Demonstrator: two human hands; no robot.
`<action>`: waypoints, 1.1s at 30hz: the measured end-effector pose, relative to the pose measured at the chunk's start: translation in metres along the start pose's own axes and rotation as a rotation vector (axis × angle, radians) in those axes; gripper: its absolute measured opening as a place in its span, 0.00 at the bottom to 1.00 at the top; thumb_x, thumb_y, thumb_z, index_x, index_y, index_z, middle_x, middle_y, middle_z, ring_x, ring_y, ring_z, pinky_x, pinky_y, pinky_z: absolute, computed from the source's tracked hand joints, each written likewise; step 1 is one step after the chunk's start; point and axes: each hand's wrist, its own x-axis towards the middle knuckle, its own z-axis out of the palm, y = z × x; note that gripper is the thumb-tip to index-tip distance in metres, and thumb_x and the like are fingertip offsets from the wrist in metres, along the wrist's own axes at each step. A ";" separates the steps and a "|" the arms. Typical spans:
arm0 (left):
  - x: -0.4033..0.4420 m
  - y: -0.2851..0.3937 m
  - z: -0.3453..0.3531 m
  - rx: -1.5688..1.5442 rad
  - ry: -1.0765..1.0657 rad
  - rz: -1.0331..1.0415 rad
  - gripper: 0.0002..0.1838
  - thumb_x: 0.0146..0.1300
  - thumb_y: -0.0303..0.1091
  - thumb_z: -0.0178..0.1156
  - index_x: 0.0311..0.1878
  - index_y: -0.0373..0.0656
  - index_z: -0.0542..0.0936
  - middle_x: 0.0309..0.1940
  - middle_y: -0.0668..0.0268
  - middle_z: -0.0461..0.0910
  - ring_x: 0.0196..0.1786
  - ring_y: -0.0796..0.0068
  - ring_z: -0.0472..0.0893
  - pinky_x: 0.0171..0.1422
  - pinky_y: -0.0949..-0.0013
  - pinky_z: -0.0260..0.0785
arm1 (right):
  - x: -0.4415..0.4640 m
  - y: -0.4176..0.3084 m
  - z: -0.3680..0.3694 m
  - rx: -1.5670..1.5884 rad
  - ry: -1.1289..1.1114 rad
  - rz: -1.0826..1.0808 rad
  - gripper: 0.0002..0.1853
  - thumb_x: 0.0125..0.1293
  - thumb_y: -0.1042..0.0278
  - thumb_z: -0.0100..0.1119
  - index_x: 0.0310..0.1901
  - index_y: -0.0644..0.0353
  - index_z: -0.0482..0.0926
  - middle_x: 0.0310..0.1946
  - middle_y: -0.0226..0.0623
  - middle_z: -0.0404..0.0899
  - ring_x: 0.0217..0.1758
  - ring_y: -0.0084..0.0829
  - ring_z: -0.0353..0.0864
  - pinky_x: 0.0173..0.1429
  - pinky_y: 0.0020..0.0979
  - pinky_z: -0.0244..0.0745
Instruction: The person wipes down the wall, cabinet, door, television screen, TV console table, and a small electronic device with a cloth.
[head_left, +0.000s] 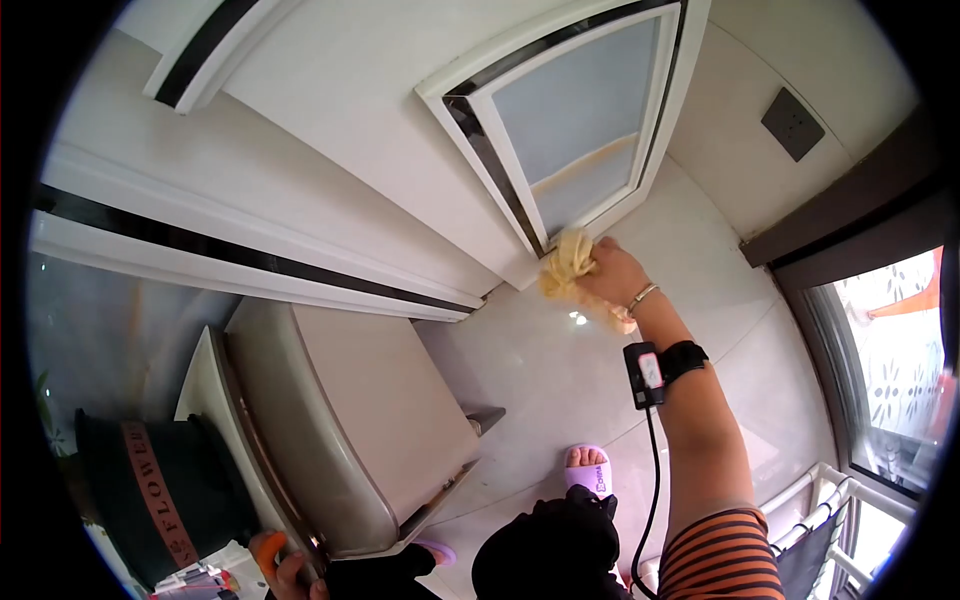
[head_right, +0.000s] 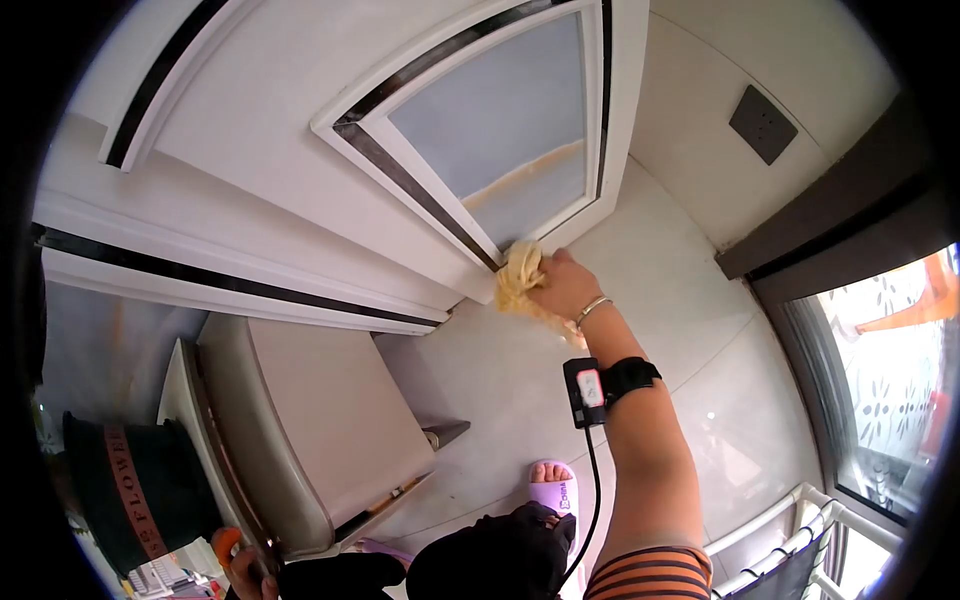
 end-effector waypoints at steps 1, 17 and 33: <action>0.000 0.001 0.001 0.002 0.000 0.001 0.26 0.66 0.49 0.45 0.58 0.39 0.66 0.60 0.46 0.62 0.59 0.47 0.65 0.59 0.50 0.58 | -0.001 0.000 -0.003 0.078 0.119 0.002 0.26 0.51 0.48 0.58 0.47 0.57 0.76 0.52 0.43 0.69 0.50 0.42 0.74 0.54 0.36 0.70; 0.002 0.001 0.002 0.041 0.039 0.035 0.25 0.66 0.46 0.46 0.61 0.40 0.65 0.60 0.46 0.62 0.58 0.47 0.64 0.60 0.49 0.56 | 0.012 -0.078 -0.006 0.230 0.404 0.119 0.16 0.52 0.64 0.54 0.42 0.63 0.72 0.45 0.46 0.71 0.43 0.48 0.76 0.45 0.40 0.73; 0.003 0.006 0.001 0.034 0.055 0.005 0.25 0.63 0.43 0.49 0.60 0.40 0.66 0.59 0.47 0.63 0.57 0.46 0.65 0.59 0.49 0.56 | 0.039 -0.047 0.085 0.563 0.542 0.144 0.18 0.51 0.66 0.57 0.43 0.67 0.72 0.44 0.54 0.68 0.45 0.51 0.71 0.51 0.40 0.68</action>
